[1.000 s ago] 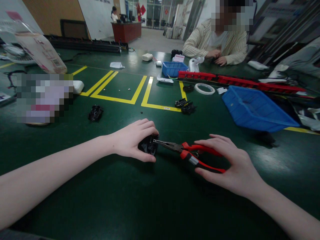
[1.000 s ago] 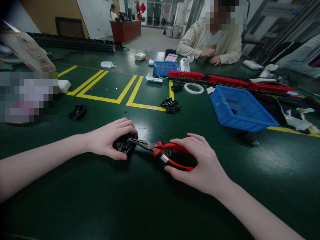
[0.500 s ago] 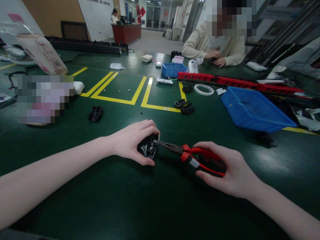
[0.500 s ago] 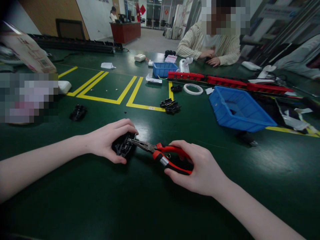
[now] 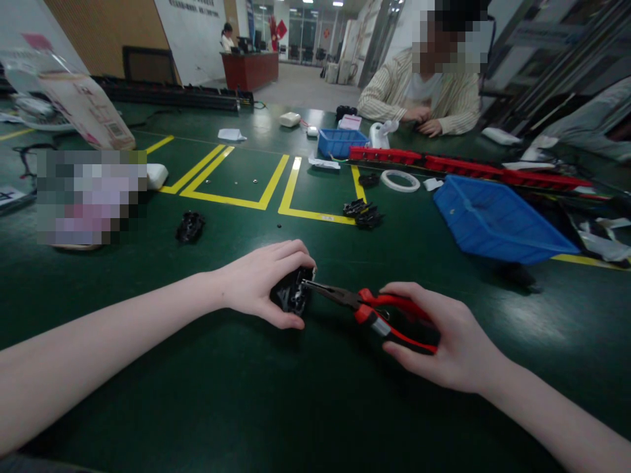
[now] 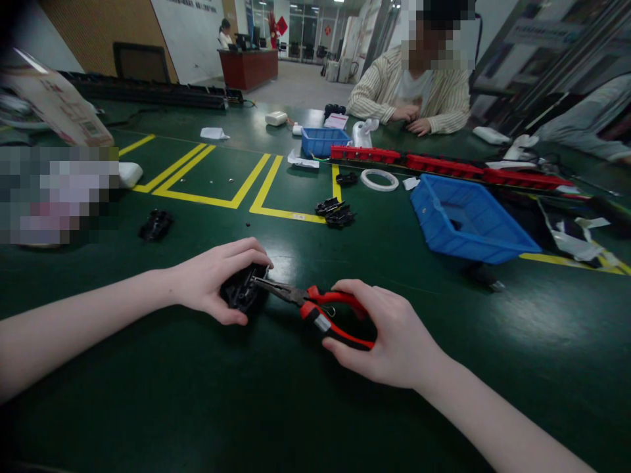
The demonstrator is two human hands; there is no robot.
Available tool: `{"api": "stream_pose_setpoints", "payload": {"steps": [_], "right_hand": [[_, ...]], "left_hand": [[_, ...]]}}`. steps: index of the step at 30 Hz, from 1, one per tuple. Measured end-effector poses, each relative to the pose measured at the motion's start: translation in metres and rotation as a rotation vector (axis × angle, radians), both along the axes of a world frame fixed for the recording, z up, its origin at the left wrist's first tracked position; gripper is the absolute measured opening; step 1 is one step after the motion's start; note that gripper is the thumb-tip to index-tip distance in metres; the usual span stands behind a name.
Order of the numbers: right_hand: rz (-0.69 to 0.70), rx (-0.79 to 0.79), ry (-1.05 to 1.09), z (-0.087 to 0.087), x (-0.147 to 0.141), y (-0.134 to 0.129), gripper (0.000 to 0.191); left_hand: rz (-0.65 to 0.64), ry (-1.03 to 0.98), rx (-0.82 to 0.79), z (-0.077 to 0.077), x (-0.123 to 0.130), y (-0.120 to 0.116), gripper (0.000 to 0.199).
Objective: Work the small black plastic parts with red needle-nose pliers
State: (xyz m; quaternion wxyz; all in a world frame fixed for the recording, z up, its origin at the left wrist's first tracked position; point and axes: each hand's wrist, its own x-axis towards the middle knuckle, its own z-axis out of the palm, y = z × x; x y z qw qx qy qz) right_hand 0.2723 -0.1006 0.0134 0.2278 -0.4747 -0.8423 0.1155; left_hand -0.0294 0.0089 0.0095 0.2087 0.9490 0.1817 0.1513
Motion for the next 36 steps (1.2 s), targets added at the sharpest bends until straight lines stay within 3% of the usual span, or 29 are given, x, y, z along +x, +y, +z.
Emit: {"api": "stream_pose_setpoints", "payload": {"steps": [5,15,30,36], "right_hand": [[0.002,-0.037,0.033,0.0003,-0.0011,-0.001,0.053],[0.075,0.142,-0.075,0.002,0.0014,0.0019,0.055],[-0.064,-0.064,0.023,0.0061,-0.0045,-0.0027,0.05],[-0.035,-0.126,0.003,0.0074,-0.0018,-0.0013,0.055]], "left_hand": [[0.022,-0.019,0.048,0.0008,-0.0002,-0.003,0.074],[-0.023,-0.026,0.089,-0.0017,0.0006,-0.0003,0.072],[-0.003,0.013,0.052,0.003,0.0004,-0.0044,0.079],[0.0,0.042,0.012,0.0021,0.0013,-0.0041,0.081]]}}
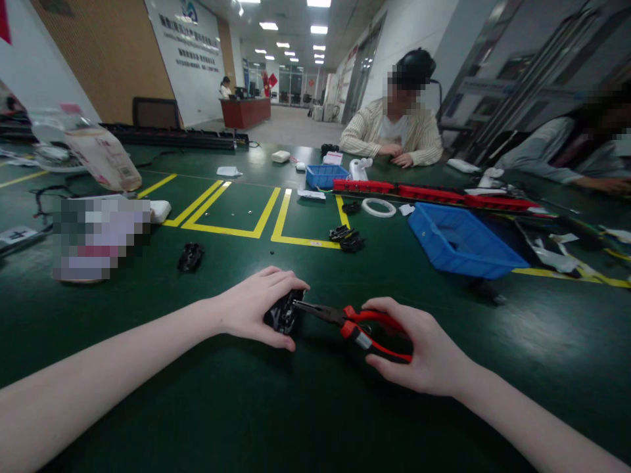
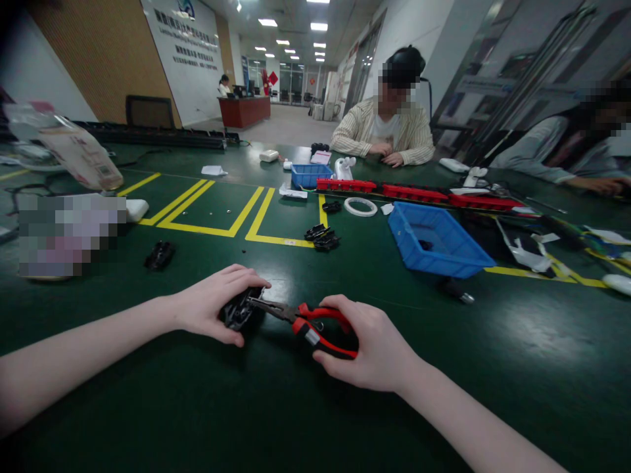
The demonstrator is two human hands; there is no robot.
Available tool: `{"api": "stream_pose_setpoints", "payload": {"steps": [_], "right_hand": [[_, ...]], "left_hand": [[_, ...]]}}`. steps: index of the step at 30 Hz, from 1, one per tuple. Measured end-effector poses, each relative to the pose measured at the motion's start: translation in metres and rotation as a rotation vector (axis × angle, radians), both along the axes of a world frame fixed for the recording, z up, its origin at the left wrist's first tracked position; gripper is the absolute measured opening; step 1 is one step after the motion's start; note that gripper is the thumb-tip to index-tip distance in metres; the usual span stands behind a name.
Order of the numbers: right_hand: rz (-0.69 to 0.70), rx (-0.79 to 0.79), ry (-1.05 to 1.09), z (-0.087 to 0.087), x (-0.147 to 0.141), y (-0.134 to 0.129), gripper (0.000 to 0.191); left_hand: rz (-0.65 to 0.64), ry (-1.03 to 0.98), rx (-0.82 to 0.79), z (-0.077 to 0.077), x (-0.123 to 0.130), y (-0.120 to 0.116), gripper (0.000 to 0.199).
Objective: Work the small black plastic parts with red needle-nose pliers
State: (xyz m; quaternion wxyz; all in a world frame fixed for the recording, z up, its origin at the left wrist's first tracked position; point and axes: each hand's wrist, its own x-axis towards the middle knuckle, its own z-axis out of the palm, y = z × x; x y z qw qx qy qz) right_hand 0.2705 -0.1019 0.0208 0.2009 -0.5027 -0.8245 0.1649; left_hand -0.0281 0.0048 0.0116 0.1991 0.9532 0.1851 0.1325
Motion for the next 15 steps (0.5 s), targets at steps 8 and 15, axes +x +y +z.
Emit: {"api": "stream_pose_setpoints", "payload": {"steps": [8,15], "right_hand": [[0.021,0.034,-0.115,0.002,-0.003,-0.002,0.063],[-0.029,0.071,-0.204,0.009,-0.01,-0.006,0.062]], "left_hand": [[-0.012,0.012,0.016,0.0,0.001,-0.002,0.075],[-0.031,-0.004,0.008,-0.007,0.001,0.003,0.074]]}}
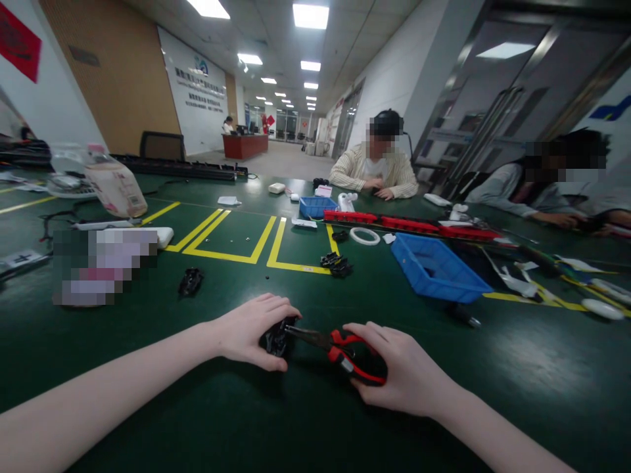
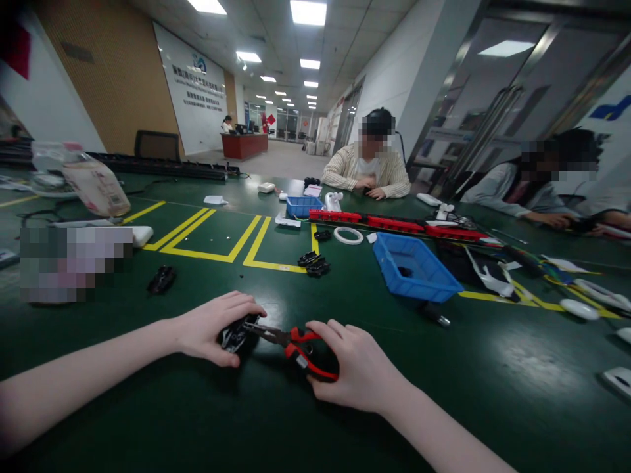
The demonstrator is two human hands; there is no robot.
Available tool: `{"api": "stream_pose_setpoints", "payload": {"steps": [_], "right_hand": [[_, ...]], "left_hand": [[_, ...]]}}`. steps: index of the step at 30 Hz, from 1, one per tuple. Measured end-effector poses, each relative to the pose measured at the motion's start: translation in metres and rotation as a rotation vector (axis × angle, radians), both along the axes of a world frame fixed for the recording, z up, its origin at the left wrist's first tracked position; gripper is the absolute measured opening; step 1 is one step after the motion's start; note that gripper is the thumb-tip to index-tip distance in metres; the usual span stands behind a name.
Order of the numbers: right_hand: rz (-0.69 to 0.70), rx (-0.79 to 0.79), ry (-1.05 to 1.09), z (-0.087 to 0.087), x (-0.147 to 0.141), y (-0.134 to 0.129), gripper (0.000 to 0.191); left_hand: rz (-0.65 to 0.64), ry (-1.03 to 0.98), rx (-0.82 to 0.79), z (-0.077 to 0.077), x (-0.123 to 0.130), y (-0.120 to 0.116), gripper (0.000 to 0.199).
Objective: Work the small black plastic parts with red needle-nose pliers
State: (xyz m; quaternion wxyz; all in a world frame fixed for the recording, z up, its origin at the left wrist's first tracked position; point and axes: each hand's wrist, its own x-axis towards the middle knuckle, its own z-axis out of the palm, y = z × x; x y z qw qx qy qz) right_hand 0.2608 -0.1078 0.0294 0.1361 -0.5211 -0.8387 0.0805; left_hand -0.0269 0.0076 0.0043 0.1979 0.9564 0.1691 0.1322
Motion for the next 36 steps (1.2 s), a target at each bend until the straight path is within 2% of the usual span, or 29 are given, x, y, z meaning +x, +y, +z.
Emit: {"api": "stream_pose_setpoints", "payload": {"steps": [9,16,22,27,36], "right_hand": [[-0.016,0.076,-0.019,-0.003,0.002,-0.002,0.06],[-0.028,0.107,-0.077,-0.002,-0.001,-0.002,0.06],[-0.133,0.109,-0.16,0.003,-0.006,-0.006,0.059],[-0.177,0.096,-0.207,0.005,-0.009,-0.009,0.052],[-0.197,0.202,-0.275,-0.007,-0.012,-0.008,0.045]], "left_hand": [[0.01,-0.017,-0.021,-0.003,0.001,-0.001,0.072],[0.025,-0.011,-0.053,0.002,0.0,-0.005,0.07],[0.103,-0.027,-0.156,0.011,0.006,-0.021,0.062],[0.134,-0.069,-0.211,0.011,0.012,-0.028,0.057],[0.103,-0.059,-0.244,0.008,0.012,-0.027,0.059]]}}
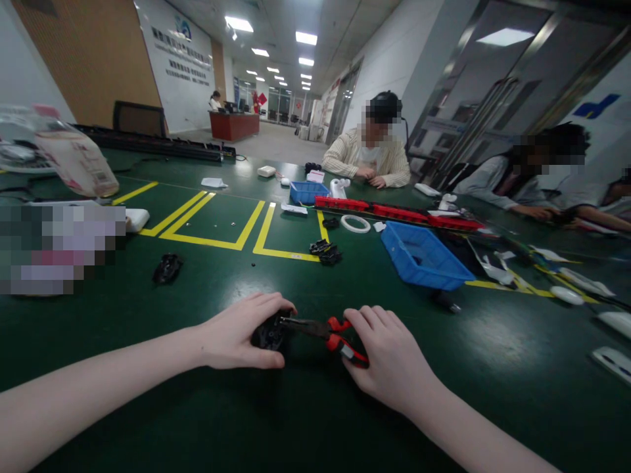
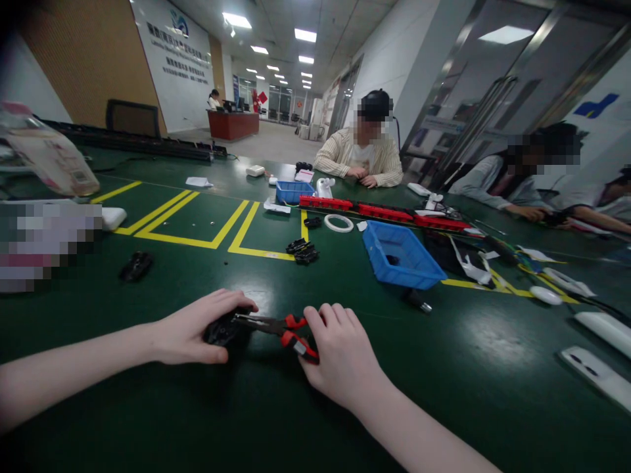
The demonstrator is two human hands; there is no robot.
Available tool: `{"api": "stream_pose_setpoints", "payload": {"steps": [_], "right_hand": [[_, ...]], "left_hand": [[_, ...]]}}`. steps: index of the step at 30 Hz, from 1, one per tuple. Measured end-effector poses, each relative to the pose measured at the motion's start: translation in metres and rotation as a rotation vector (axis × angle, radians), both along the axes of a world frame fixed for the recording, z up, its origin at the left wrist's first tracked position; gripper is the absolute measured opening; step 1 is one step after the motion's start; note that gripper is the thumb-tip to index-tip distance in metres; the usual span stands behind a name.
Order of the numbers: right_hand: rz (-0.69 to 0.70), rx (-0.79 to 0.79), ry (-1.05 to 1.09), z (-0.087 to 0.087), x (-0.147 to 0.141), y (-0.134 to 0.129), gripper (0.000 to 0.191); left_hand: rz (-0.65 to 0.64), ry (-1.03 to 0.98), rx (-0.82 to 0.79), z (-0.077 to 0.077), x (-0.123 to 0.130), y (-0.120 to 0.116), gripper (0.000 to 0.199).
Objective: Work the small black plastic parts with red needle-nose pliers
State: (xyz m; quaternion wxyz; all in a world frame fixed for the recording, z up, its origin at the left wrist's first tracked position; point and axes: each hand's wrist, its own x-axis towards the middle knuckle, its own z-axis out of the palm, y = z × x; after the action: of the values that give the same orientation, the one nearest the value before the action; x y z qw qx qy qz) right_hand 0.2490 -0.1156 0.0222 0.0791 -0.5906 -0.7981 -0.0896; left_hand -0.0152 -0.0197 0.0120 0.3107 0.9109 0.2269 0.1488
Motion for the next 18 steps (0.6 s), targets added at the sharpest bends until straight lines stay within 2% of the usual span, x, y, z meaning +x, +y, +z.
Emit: {"api": "stream_pose_setpoints", "payload": {"steps": [10,18], "right_hand": [[0.148,0.02,0.048,-0.0037,0.0053,0.0,0.044],[0.136,-0.174,0.213,-0.0007,0.0043,0.0035,0.047]], "left_hand": [[-0.022,-0.016,0.025,-0.0008,-0.0012,0.0011,0.06],[0.061,-0.051,0.074,-0.0006,0.0002,-0.0046,0.071]]}}
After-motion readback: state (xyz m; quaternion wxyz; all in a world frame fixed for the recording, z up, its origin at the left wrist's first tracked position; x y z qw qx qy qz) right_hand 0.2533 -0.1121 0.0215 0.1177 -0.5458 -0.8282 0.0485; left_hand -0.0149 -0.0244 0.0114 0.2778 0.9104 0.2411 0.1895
